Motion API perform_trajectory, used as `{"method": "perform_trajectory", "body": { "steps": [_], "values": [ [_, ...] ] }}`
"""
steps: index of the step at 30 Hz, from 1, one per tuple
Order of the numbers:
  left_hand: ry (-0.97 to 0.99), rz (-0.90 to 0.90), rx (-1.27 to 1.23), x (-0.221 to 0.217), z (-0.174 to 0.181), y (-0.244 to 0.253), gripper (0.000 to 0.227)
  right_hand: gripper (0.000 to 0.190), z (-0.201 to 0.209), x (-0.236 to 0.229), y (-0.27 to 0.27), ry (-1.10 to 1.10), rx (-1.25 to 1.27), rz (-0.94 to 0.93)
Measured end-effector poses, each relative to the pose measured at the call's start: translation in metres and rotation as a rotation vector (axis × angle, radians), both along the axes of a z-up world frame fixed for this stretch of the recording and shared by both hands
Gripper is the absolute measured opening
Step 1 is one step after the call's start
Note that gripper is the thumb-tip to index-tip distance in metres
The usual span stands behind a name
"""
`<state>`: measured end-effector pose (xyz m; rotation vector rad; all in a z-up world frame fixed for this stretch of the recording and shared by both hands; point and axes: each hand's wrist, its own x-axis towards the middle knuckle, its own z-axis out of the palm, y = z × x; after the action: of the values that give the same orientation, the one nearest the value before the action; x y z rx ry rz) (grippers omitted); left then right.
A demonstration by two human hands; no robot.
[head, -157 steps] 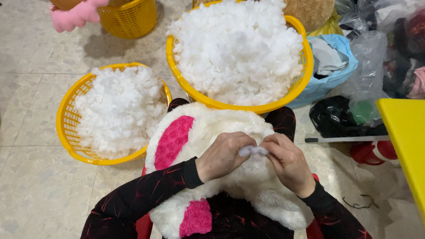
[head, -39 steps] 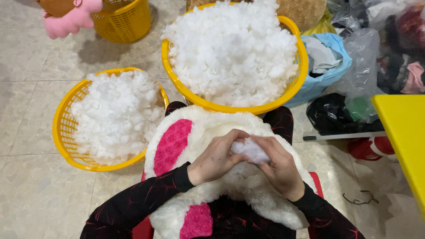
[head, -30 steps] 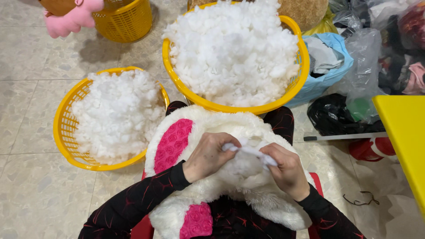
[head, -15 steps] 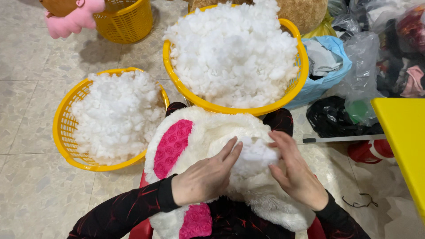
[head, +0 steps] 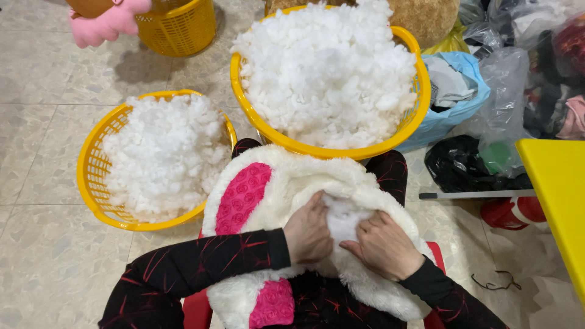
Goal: The person sits on the floor and repeatedly takes handfuls of white polyester fiberfill from yellow baskets, then pushes the fiber into the opening of a white plush toy with pink accents. The person continues to add and compress the stuffing by hand throughout the clip.
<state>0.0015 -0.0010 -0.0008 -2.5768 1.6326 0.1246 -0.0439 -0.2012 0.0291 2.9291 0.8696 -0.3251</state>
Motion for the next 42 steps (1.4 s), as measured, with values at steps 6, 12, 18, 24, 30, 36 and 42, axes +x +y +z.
{"method": "perform_trajectory", "body": {
  "steps": [6, 12, 18, 24, 30, 36, 42],
  "values": [
    [-0.101, 0.003, -0.153, -0.002, 0.019, 0.006, 0.043, 0.050, 0.044, -0.005, 0.004, -0.036, 0.039, -0.052],
    [0.089, -0.037, -0.331, -0.006, 0.053, 0.021, 0.027, 0.031, 0.067, 0.025, -0.029, -0.122, 0.358, -0.047],
    [0.115, -0.131, -0.591, 0.006, 0.080, 0.018, 0.035, 0.038, 0.023, 0.185, -0.088, -0.427, 0.520, -0.419],
    [0.181, -0.241, -0.766, 0.018, 0.087, 0.022, 0.034, 0.111, -0.045, 0.308, -0.129, -0.509, 0.406, -0.572],
    [0.311, -0.123, -0.895, 0.043, 0.066, 0.020, 0.028, 0.011, -0.079, 0.316, -0.123, -0.431, 0.641, -0.522],
    [0.635, 0.285, -1.170, 0.101, 0.040, 0.011, 0.033, 0.010, -0.003, 0.256, -0.098, -0.062, 1.157, -0.577],
    [1.015, 0.524, -1.267, 0.167, 0.027, -0.017, 0.090, 0.010, 0.046, 0.192, -0.068, 0.249, 1.458, -0.474]
  ]
}}
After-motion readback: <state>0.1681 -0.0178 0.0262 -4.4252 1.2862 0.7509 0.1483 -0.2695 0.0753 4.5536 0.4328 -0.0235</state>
